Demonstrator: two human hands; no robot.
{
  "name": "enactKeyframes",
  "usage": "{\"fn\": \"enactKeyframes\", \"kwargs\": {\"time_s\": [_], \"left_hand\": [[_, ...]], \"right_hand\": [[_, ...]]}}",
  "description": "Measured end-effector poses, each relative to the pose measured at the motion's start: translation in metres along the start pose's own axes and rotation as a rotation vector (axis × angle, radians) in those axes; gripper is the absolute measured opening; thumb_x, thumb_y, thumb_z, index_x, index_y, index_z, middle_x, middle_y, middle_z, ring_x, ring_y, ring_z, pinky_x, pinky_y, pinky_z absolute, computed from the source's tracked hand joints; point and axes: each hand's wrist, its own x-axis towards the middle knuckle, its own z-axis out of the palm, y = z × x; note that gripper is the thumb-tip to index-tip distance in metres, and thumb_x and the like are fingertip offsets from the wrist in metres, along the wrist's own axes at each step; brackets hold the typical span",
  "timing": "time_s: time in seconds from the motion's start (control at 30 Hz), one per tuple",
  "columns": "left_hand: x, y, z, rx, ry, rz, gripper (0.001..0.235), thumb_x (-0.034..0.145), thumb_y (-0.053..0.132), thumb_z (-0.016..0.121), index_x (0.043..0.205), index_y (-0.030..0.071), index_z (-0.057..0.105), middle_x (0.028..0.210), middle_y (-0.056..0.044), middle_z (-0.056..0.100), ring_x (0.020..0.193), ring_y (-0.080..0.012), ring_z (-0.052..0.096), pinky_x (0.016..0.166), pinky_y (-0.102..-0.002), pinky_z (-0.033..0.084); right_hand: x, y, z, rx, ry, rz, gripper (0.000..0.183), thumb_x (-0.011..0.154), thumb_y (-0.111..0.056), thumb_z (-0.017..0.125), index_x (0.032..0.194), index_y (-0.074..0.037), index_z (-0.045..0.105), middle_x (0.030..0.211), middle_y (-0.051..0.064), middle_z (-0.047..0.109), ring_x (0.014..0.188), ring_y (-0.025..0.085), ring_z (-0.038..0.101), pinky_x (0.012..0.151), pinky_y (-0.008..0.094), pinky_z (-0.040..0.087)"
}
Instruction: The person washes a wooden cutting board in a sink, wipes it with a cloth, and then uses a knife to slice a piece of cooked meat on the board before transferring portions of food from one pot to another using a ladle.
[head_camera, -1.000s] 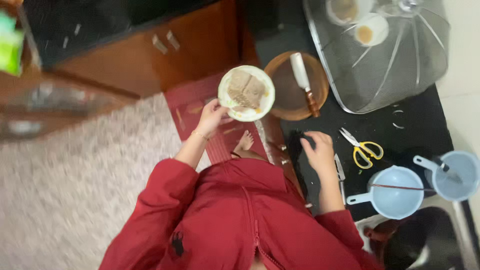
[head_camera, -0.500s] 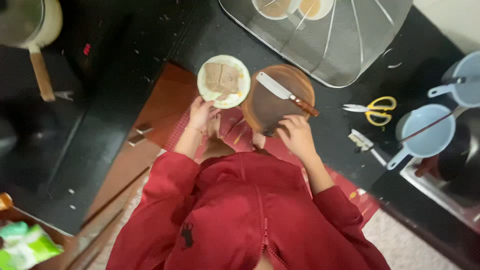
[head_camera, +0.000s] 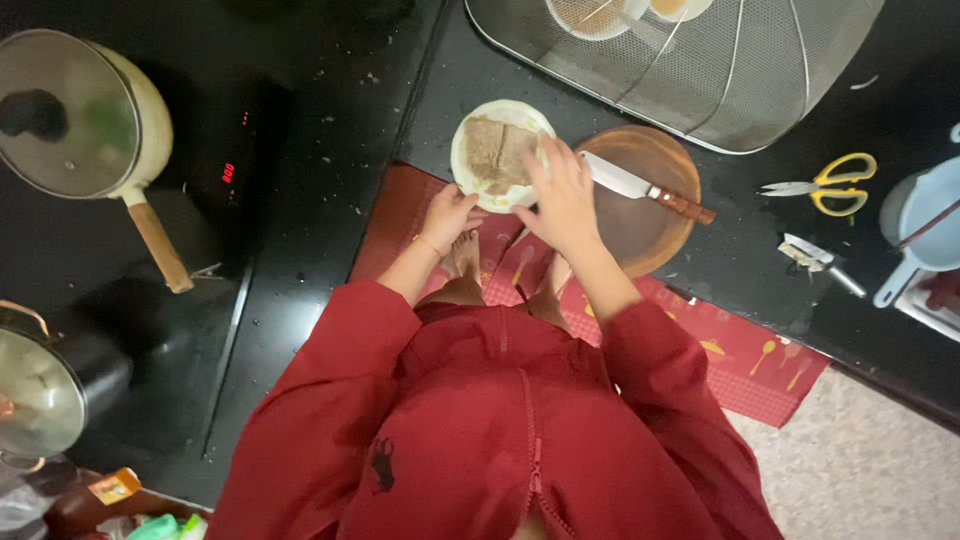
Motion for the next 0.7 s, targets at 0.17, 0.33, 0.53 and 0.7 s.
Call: {"fn": "enactKeyframes", "kwargs": {"time_s": [0.17,0.33,0.53,0.7], "left_hand": [[-0.002,0.003,-0.006,-0.034,-0.018,-0.005,0.044,0.108,0.016,0.069,0.144,-0.002,0.052,0.120,-0.028,0.067,0.100,-0.0470,0.081,0.089,-0.056,0.069],[-0.011,0.008,-0.015,0.088,-0.065,-0.023,0.034,0.108,0.018,0.064,0.135,-0.001,0.056,0.121,-0.022,0.069,0.105,-0.0358,0.081,0.093,-0.045,0.068],[-0.018,0.012,-0.036,0.523,0.139,0.275,0.043,0.099,0.028,0.070,0.137,0.011,0.062,0.126,-0.009,0.072,0.108,-0.0221,0.076,0.096,-0.039,0.056],[-0.021,0.022,-0.053,0.814,0.111,0.677,0.034,0.101,0.010,0.065,0.135,0.014,0.069,0.134,-0.014,0.059,0.123,-0.0346,0.068,0.097,-0.048,0.056]], "right_hand": [[0.068,-0.038,0.017,-0.327,-0.250,-0.064,0.113,0.071,-0.038,0.104,0.164,-0.026,0.041,0.163,0.017,0.041,0.152,0.038,0.041,0.115,0.061,0.041],[0.087,-0.034,0.013,-0.155,-0.274,0.074,0.102,0.068,-0.047,0.099,0.150,-0.011,0.049,0.137,0.015,0.046,0.127,0.038,0.049,0.095,0.056,0.046],[0.093,-0.021,0.010,0.023,-0.196,0.265,0.094,0.059,-0.049,0.097,0.134,-0.011,0.055,0.126,0.014,0.049,0.117,0.040,0.048,0.093,0.059,0.043],[0.079,-0.027,0.009,-0.005,-0.063,0.172,0.096,0.071,-0.056,0.097,0.144,-0.013,0.053,0.130,0.014,0.048,0.123,0.039,0.046,0.098,0.056,0.041]]}}
